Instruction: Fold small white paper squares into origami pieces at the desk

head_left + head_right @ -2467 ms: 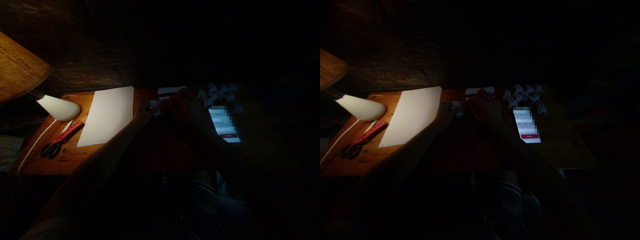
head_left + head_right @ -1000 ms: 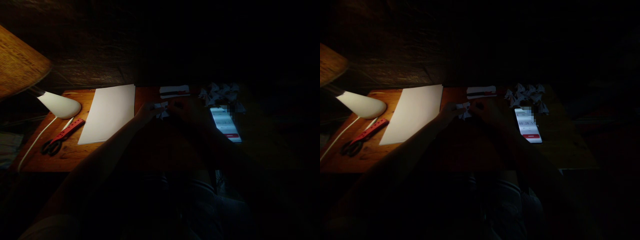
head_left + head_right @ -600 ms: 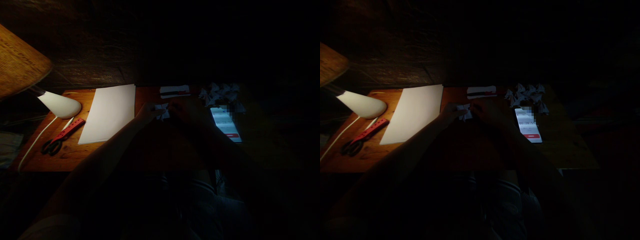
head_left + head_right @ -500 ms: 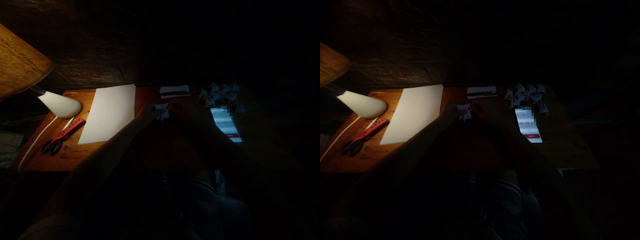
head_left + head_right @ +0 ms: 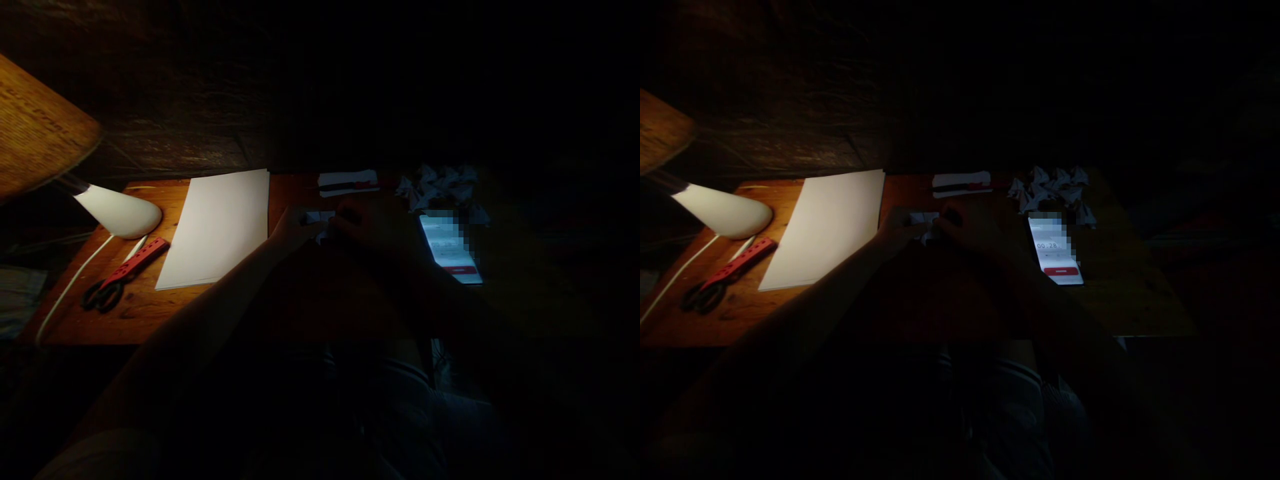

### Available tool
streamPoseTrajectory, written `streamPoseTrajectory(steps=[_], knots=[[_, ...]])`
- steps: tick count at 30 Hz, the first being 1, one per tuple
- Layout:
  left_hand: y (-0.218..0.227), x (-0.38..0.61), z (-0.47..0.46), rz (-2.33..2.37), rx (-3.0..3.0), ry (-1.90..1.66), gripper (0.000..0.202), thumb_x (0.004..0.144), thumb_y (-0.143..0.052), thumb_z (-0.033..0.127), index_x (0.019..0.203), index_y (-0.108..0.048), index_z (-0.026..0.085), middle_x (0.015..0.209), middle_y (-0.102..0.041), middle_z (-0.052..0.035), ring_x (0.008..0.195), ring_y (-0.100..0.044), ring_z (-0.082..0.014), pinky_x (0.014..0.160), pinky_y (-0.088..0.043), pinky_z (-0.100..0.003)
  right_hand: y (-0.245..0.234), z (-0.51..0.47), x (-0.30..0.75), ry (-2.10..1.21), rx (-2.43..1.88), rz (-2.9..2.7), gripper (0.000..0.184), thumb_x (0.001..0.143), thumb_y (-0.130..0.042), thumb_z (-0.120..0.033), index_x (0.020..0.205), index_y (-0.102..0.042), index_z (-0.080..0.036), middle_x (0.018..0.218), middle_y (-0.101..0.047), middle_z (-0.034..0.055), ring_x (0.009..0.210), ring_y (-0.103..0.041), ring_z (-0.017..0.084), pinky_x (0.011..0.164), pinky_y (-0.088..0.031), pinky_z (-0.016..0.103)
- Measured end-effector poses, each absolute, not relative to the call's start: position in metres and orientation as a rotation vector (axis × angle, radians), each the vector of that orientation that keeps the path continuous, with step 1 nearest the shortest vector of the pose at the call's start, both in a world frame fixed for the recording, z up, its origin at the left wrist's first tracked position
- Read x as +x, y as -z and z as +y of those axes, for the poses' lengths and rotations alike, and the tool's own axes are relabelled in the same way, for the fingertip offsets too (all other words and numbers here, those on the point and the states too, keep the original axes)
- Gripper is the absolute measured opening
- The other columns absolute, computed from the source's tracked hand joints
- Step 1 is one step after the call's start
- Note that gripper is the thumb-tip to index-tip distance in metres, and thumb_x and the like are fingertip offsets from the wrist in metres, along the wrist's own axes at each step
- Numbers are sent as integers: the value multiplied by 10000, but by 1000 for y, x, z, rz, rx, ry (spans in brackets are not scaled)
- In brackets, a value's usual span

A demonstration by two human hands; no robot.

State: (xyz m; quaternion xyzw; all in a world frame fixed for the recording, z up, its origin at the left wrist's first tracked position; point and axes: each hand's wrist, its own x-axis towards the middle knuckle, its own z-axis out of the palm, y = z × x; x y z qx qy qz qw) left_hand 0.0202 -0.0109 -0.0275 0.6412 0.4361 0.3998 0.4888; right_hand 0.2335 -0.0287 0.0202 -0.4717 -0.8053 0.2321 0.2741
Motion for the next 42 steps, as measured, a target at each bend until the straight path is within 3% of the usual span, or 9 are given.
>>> streamPoseTrajectory(steps=[5,12,21,32,38,42], knots=[[25,19,-13,1078,1577,-900,233,767,-853,340,805,-754,132,630,-637,12,557,-502,-89,525,-354,-214,-2,-22,230,-802,-1170,-2054,249,964,-714,-403,818,-707,-202,818,-743,31,768,-624,194,712,-449,304],[25,21,-14,1092,1594,-925,260,803,-847,371,844,-764,128,618,-602,20,550,-463,-90,521,-328,-228,6,-19,228,-896,-1124,-1931,316,948,-727,-470,781,-677,-207,767,-705,13,735,-596,180,693,-443,297],[22,22,-15,1103,1624,-965,195,813,-788,324,765,-727,146,583,-552,38,528,-419,-85,516,-304,-229,11,-15,224,-843,-1154,-1905,215,931,-718,-353,774,-663,-216,789,-705,22,805,-623,208,751,-475,320],[17,25,-16,1057,1620,-968,323,750,-825,415,650,-639,171,544,-474,49,516,-361,-76,491,-253,-232,6,-16,223,-874,-1167,-1910,229,924,-724,-320,727,-655,-223,773,-707,13,791,-634,202,752,-480,319],[18,27,-17,1064,1571,-991,295,759,-837,417,746,-703,154,587,-548,35,542,-423,-83,502,-303,-222,2,-19,224,-844,-1167,-1920,268,951,-710,-352,726,-647,-221,751,-695,8,748,-613,188,718,-459,305],[18,28,-17,1052,1551,-1022,337,784,-860,423,706,-664,161,596,-562,30,544,-447,-82,499,-328,-216,1,-21,226,-856,-1156,-1910,270,953,-712,-337,723,-638,-217,748,-685,6,753,-602,183,721,-447,299]])
